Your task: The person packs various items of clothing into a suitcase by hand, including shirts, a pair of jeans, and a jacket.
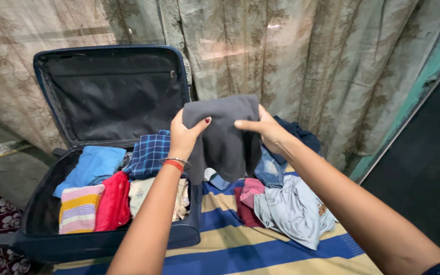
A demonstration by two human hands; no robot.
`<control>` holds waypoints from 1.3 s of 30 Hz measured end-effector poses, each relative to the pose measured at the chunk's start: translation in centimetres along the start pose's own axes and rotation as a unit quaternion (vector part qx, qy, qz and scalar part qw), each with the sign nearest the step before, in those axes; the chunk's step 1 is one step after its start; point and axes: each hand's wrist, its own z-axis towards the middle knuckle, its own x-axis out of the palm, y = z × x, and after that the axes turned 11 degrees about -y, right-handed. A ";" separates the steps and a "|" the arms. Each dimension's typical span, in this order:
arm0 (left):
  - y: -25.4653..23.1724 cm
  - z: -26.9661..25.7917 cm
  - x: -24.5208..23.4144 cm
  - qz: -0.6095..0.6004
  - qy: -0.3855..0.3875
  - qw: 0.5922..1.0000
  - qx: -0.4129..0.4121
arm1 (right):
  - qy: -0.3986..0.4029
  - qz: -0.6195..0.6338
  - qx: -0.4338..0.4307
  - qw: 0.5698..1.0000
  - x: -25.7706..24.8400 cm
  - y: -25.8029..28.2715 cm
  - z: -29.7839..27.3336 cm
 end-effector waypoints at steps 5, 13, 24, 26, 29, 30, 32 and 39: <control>-0.2 -1.4 1.0 -0.064 0.022 0.996 -0.052 | 0.027 0.020 -0.006 0.999 -1.3 -0.5 -0.4; 0.6 -2.1 1.5 -0.046 0.019 0.996 -0.077 | -0.034 0.018 -0.029 0.999 -3.2 -0.8 0.9; 0.2 -0.2 0.4 -0.131 -0.030 0.986 -0.094 | -0.225 -0.340 -0.240 0.881 -1.0 -6.6 3.5; -0.1 0.3 -0.5 -0.137 -0.038 0.984 -0.111 | -0.184 -0.207 -0.206 0.938 0.0 -7.6 4.7; -0.2 1.3 -2.5 -0.141 -0.023 0.982 -0.120 | -0.108 -0.078 -0.101 0.986 2.0 -7.4 4.7; -0.1 1.7 -3.4 -0.141 -0.012 0.983 -0.119 | -0.079 -0.046 -0.058 0.994 2.9 -7.0 4.5; 0.2 2.2 -5.5 -0.137 -0.008 0.984 -0.117 | -0.045 -0.034 -0.040 0.998 5.2 -6.4 4.2; 1.7 4.4 -16.4 -0.074 -0.018 0.984 -0.162 | -0.060 0.000 0.025 0.998 15.9 -8.1 3.7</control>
